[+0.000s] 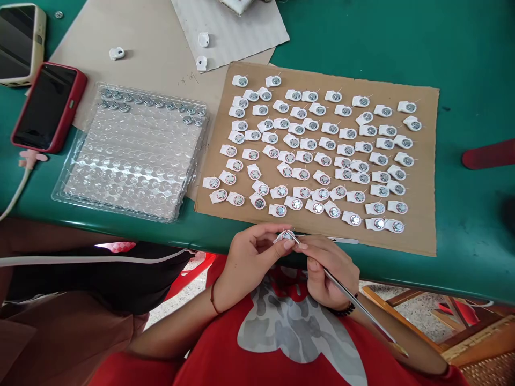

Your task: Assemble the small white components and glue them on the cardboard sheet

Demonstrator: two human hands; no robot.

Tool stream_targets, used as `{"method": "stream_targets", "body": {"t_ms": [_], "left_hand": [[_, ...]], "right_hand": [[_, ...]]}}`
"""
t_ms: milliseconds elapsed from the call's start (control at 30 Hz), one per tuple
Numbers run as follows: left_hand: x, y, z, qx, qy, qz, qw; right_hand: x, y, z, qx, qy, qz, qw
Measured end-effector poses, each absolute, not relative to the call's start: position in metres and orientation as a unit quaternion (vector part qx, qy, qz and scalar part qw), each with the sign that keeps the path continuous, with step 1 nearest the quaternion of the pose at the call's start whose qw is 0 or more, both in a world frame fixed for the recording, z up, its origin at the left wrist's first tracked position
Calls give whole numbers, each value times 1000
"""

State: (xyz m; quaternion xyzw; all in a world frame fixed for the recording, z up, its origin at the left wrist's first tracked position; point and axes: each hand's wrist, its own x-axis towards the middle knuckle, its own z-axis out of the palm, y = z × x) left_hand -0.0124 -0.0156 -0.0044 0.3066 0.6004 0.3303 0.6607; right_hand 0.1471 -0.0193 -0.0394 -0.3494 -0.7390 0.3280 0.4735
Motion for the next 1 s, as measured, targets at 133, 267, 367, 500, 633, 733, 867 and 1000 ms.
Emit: {"method": "stream_targets", "body": {"t_ms": [133, 267, 367, 500, 633, 733, 867, 1000], "left_hand": [[-12, -15, -3, 307, 601, 332, 659], [-12, -16, -4, 307, 610, 327, 653], [-13, -16, -5, 306, 609, 327, 654], [-14, -17, -5, 304, 607, 329, 657], [-13, -18, -4, 307, 605, 333, 655], [-12, -17, -5, 305, 598, 333, 662], [-12, -15, -7, 278, 574, 360, 681], [-10, -18, -1, 238, 533, 411, 701]], "right_hand": [[148, -19, -39, -342, -738, 333, 477], [148, -19, -39, -332, -730, 332, 497], [147, -18, -39, -336, -734, 337, 484], [147, -18, -39, -346, -734, 335, 479], [147, -19, -39, -349, -734, 336, 476], [145, -18, -40, -352, -732, 333, 479], [147, -17, -43, -345, -728, 326, 495], [163, -30, -40, -331, -721, 363, 488]]}}
